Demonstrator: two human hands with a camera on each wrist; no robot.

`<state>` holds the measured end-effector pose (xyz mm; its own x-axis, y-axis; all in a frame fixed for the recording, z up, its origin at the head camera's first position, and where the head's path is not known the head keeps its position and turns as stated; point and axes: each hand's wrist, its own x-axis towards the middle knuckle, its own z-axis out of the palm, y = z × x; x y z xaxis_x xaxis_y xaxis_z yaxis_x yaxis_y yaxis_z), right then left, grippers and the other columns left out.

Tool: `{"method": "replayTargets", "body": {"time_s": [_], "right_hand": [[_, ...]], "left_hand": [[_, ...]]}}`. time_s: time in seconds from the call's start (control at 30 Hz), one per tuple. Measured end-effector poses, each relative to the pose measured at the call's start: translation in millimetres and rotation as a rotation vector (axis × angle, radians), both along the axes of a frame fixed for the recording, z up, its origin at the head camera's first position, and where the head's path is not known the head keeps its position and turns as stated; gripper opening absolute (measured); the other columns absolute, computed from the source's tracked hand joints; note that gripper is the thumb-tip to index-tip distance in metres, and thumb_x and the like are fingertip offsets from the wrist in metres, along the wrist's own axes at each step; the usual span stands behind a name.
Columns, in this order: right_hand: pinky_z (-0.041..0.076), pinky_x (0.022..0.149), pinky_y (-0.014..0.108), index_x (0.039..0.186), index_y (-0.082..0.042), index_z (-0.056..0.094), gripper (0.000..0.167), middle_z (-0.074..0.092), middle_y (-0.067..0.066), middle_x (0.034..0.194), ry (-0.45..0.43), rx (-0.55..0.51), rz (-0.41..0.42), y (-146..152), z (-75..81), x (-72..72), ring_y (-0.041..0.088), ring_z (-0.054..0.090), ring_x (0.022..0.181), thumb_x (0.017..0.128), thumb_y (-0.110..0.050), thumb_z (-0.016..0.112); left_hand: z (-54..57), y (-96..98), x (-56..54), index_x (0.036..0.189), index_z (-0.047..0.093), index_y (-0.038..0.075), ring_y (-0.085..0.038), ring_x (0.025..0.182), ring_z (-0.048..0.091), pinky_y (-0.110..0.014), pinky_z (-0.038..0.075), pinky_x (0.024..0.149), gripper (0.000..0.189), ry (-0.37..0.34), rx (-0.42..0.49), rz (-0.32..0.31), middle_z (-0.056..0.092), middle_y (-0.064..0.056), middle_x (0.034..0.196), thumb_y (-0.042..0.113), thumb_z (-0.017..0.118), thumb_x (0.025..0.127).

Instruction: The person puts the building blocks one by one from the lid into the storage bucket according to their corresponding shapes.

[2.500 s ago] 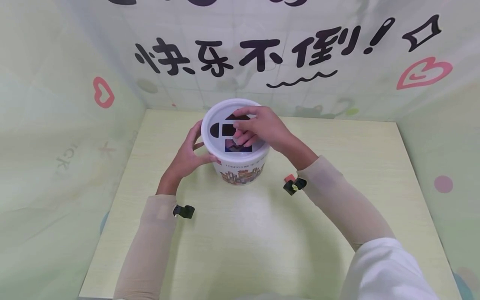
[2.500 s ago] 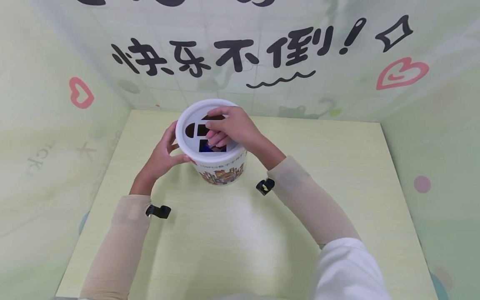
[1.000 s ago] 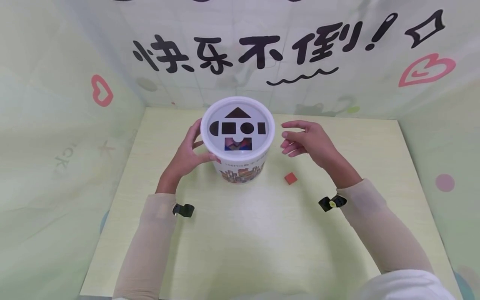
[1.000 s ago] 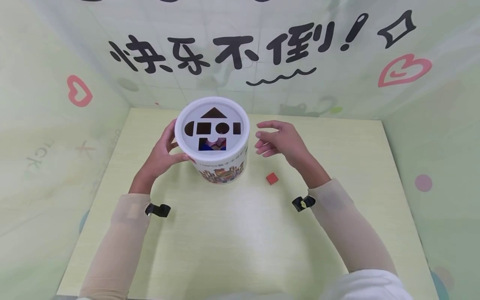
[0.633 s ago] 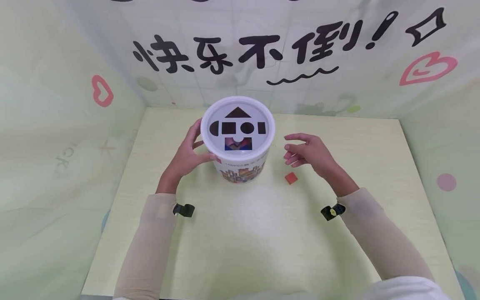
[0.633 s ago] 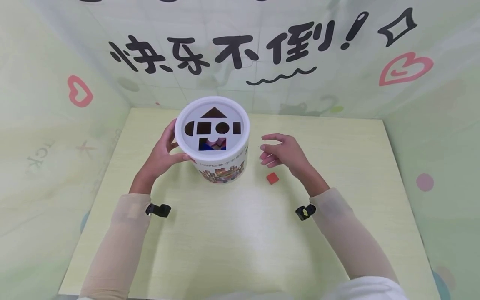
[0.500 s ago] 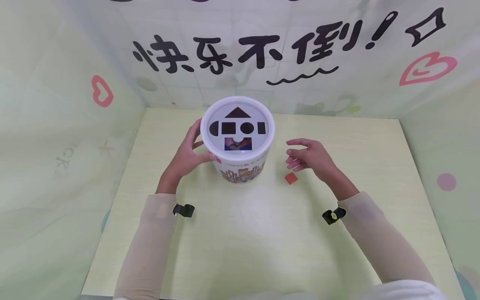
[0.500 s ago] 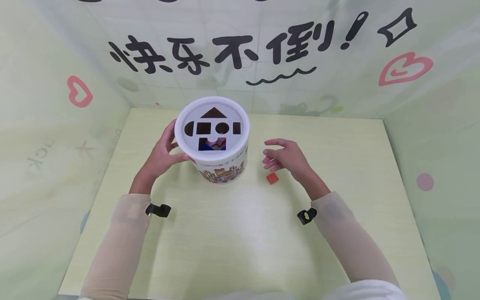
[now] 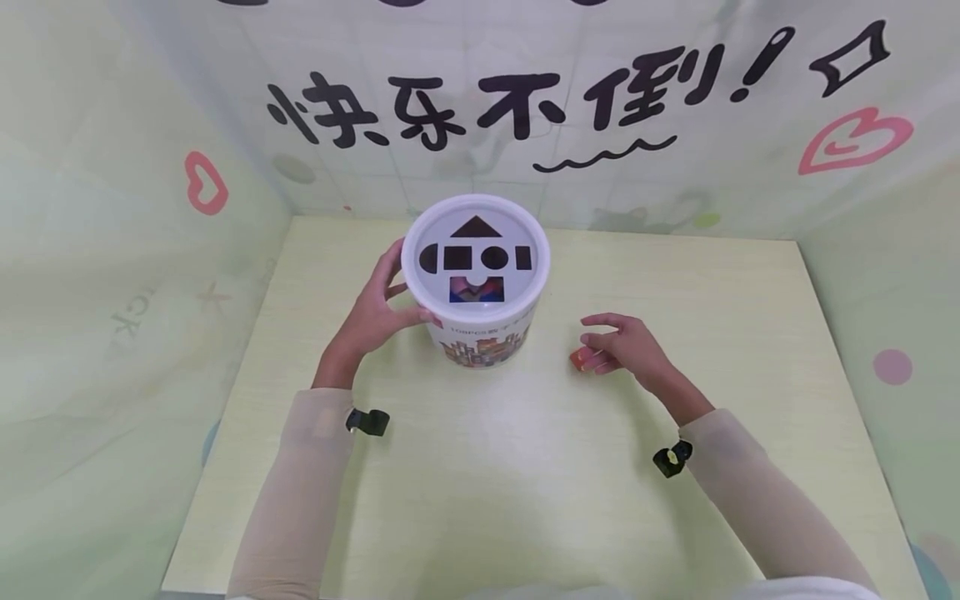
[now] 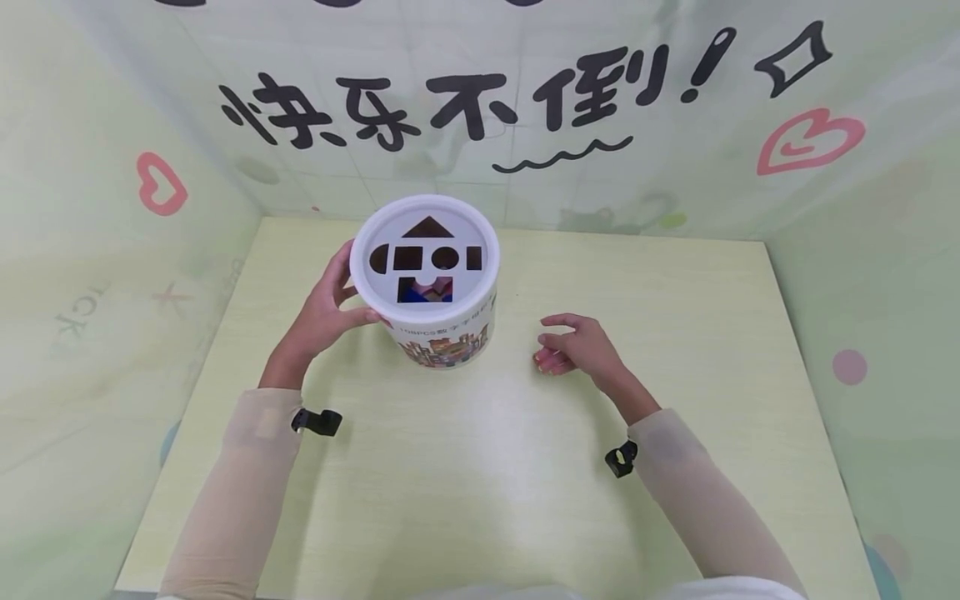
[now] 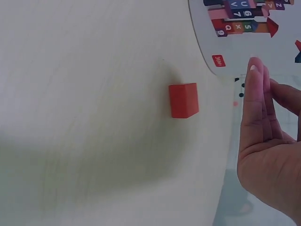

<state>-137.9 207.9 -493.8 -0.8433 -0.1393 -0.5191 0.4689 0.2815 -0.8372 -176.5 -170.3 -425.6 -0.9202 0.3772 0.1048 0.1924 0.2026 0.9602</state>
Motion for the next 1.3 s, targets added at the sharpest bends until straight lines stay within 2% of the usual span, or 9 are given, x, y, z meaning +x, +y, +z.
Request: {"method": "replayTargets", "body": {"time_s": [0.47,1.0,1.3], "right_hand": [[0.060,0.064,0.035,0.135,-0.005,0.053,0.043,0.071,0.006,0.080,-0.014,0.039,-0.016,13.2,-26.8,16.1,0.016,0.069,0.065,0.094,-0.015,0.060],[0.060,0.066,0.038,0.140,-0.004,0.049,0.049,0.073,0.011,0.085,-0.022,0.015,0.027,17.9,-37.3,18.4,0.019,0.071,0.067,0.094,-0.012,0.062],[0.060,0.064,0.036,0.142,-0.010,0.050,0.052,0.072,0.014,0.083,-0.022,0.022,0.063,15.9,-46.4,15.9,0.021,0.071,0.068,0.092,-0.008,0.063]], "left_hand": [[-1.3,-0.4,-0.1,0.153,0.027,0.019,-0.019,0.144,0.026,-0.056,0.035,0.109,0.095,0.002,-0.003,0.003,0.033,0.002,0.154,0.023,0.084,0.077],[-1.1,0.6,-0.3,0.152,0.028,0.019,-0.018,0.144,0.026,-0.054,0.035,0.109,0.094,-0.004,0.003,0.001,0.033,0.002,0.154,0.021,0.084,0.076],[-1.1,0.4,-0.4,0.153,0.027,0.020,-0.019,0.144,0.026,-0.055,0.034,0.110,0.097,-0.014,0.000,0.007,0.032,0.002,0.155,0.027,0.085,0.075]]}}
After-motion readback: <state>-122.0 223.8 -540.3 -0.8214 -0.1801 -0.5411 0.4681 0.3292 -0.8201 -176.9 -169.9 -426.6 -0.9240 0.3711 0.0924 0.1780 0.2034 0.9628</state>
